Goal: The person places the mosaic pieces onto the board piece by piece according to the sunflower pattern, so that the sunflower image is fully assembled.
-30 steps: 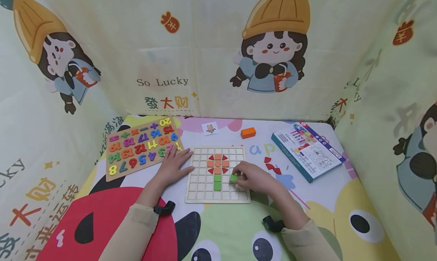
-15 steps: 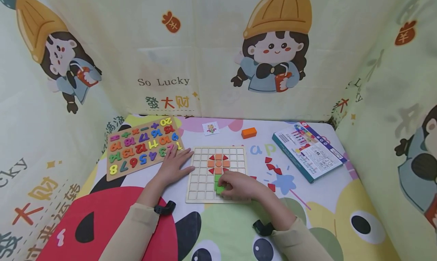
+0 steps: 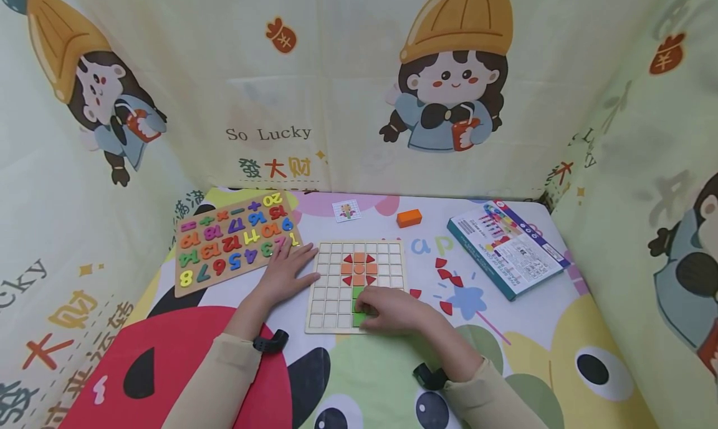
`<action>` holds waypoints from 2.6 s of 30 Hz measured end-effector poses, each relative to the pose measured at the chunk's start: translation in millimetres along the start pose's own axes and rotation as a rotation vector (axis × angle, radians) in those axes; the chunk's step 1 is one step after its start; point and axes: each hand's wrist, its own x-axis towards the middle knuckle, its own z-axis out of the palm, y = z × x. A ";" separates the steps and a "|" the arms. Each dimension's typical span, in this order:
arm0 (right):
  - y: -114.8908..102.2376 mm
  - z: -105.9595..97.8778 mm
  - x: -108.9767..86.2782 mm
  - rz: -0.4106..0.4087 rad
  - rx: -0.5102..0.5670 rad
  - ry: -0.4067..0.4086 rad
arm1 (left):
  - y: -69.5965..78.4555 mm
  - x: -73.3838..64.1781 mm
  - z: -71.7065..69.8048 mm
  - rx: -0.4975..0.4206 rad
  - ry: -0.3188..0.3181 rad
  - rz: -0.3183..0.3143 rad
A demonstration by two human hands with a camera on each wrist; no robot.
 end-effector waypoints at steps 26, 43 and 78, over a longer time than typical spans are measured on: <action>3.0 -3.4 -2.6 -0.017 0.010 0.049 | 3.7 -2.3 -3.6 0.008 0.007 0.005; 44.2 -36.3 -39.3 0.121 0.075 0.162 | 3.4 -2.0 -3.3 0.005 0.013 0.000; 84.3 -34.2 -65.7 0.093 0.044 0.064 | -1.8 0.5 2.7 0.012 0.013 0.011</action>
